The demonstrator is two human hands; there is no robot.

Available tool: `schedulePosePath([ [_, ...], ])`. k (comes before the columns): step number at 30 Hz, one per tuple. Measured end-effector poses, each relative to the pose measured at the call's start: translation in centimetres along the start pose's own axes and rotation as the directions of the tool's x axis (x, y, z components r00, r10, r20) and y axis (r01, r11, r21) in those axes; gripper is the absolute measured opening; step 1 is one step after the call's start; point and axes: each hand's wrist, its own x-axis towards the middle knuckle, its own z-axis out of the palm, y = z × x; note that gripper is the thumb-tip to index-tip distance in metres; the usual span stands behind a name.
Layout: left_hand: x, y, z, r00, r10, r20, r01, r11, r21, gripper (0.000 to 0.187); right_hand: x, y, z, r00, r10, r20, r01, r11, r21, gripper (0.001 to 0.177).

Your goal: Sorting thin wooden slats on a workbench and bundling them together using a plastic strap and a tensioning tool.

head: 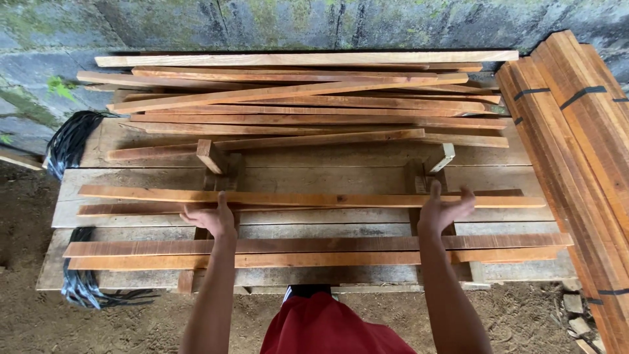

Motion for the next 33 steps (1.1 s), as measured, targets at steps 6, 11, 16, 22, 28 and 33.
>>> schedulePosePath([
  [6,5.1,-9.7,3.0,0.98,-0.194,0.052,0.192,0.981,0.039,0.127,-2.3,0.8,-0.5,0.828,0.557,0.057,-0.537,0.762,0.362,0.096],
  [11,6.3,-10.5,2.8,0.976,-0.183,0.114,0.203,0.96,-0.193,0.086,-1.0,7.4,1.7,0.702,0.658,0.274,-0.711,0.675,0.2,0.096],
  [16,7.7,-11.4,3.1,0.974,-0.159,0.161,0.182,0.973,-0.143,0.09,0.6,12.1,5.4,0.722,0.619,0.308,-0.69,0.678,0.254,0.074],
  [22,6.6,-6.8,2.9,0.948,-0.162,0.275,0.177,0.984,-0.031,0.102,2.2,14.4,7.6,0.727,0.589,0.353,-0.663,0.736,0.137,0.082],
  [28,7.8,-6.6,5.6,0.953,-0.139,0.268,0.149,0.989,-0.02,0.099,1.5,10.0,7.3,0.72,0.529,0.449,-0.672,0.693,0.262,0.075],
  [33,9.5,-5.2,7.8,0.952,-0.114,0.283,0.139,0.988,-0.068,0.08,3.3,12.3,9.0,0.729,0.469,0.498,-0.664,0.662,0.348,0.076],
])
